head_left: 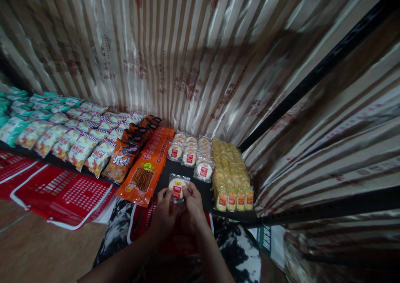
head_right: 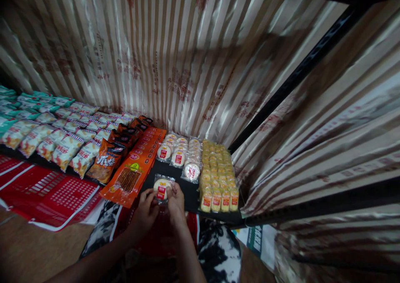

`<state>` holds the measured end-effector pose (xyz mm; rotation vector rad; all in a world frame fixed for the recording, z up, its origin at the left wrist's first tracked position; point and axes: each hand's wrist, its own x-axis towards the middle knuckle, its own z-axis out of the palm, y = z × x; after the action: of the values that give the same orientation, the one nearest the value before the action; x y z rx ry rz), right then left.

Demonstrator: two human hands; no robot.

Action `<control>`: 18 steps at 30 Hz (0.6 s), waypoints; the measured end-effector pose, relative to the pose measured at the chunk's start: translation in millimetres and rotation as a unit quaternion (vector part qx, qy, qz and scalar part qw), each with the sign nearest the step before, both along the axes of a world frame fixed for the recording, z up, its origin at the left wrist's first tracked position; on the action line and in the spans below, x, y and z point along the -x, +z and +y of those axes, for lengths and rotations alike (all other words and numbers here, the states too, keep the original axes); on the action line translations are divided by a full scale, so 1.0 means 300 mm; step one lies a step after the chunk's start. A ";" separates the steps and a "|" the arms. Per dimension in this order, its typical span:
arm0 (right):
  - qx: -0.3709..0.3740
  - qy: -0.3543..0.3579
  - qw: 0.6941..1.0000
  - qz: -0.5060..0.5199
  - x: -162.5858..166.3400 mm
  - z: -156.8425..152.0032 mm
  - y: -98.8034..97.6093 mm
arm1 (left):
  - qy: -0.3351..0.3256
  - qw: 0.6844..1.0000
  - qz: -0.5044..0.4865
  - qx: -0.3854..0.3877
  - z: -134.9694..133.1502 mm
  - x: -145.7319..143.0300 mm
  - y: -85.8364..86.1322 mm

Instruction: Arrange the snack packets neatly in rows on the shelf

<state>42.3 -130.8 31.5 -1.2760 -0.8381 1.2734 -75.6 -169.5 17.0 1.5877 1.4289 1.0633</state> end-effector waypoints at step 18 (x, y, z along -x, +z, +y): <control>0.004 -0.040 0.931 -0.363 -0.013 0.146 0.004 | 0.023 0.996 0.070 0.044 0.134 -0.042 0.046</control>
<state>46.2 -87.0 32.7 -1.8024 -1.2732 0.7188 -63.0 -129.2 30.9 1.5998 1.5898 0.9161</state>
